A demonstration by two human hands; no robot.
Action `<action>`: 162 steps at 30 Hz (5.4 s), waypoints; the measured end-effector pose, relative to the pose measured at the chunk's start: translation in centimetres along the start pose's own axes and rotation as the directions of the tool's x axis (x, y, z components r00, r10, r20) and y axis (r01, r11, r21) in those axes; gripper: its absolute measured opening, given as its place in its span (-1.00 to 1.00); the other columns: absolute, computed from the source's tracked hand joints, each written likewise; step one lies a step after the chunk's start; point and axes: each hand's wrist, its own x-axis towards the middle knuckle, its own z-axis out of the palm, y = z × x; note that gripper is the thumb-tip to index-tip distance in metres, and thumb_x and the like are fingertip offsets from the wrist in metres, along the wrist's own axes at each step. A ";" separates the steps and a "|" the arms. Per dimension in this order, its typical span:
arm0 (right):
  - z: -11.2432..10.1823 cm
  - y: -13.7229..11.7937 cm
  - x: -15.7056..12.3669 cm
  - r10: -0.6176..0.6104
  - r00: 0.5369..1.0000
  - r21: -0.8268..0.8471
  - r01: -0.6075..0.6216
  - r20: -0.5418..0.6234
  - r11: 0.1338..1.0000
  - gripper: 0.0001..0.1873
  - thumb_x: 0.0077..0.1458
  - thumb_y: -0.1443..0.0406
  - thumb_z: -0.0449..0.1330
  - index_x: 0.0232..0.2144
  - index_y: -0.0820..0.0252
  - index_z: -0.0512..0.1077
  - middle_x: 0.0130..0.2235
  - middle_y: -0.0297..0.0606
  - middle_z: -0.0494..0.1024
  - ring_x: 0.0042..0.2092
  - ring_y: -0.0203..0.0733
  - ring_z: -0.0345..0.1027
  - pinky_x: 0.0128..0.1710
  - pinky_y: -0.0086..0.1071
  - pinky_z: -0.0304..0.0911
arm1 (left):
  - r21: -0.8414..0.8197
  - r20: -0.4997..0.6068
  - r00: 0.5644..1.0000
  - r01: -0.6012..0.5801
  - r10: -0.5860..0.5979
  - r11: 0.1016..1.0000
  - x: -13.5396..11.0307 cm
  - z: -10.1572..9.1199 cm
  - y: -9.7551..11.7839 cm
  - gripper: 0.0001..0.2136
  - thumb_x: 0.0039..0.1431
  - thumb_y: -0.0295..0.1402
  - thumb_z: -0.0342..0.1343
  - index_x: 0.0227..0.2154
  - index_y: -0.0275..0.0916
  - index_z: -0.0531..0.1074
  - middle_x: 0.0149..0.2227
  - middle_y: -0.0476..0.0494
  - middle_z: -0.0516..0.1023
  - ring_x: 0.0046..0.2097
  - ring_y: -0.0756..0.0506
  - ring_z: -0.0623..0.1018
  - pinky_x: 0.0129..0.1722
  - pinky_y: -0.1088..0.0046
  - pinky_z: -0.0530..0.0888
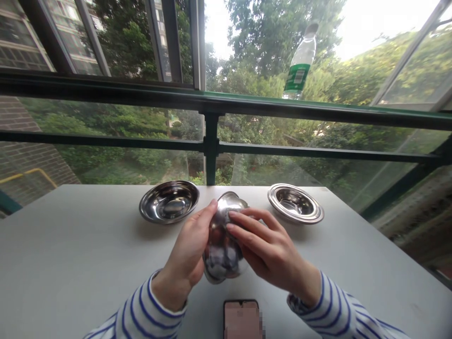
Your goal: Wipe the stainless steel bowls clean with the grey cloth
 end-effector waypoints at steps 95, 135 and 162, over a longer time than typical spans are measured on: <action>0.0 1.3 -0.2 0.178 0.971 0.061 -0.171 -0.159 0.983 -0.58 0.13 0.47 0.01 0.04 0.15 0.26 0.02 -0.13 0.43 0.02 -0.07 0.25 -0.06 -0.09 0.29 | 0.350 0.184 0.977 -0.166 0.106 0.922 -0.6 -0.3 -0.5 -0.77 0.09 -0.21 0.10 -0.43 -0.29 0.51 -0.50 -0.05 0.46 -0.48 0.08 0.36 -0.50 0.64 0.33; 0.4 1.1 -0.5 0.021 0.997 0.037 -0.018 -0.079 0.999 -0.52 0.07 0.44 0.06 0.07 0.20 0.25 0.09 -0.14 0.35 0.08 0.00 0.16 0.01 -0.04 0.21 | 0.242 0.085 0.992 -0.112 0.094 0.964 -0.8 -0.1 0.1 -0.83 0.01 -0.27 0.15 -0.49 -0.29 0.45 -0.58 0.02 0.41 -0.54 0.06 0.40 -0.54 0.60 0.33; 0.8 0.8 -0.4 0.074 0.991 0.005 -0.074 -0.114 0.997 -0.49 0.10 0.47 0.00 0.12 0.20 0.19 0.10 -0.10 0.35 0.10 -0.02 0.17 0.01 -0.05 0.25 | 0.284 0.062 0.987 -0.163 0.152 0.945 -0.3 -0.5 -0.4 -0.77 0.00 -0.20 0.17 -0.42 -0.30 0.48 -0.55 -0.03 0.50 -0.52 0.05 0.43 -0.50 0.60 0.36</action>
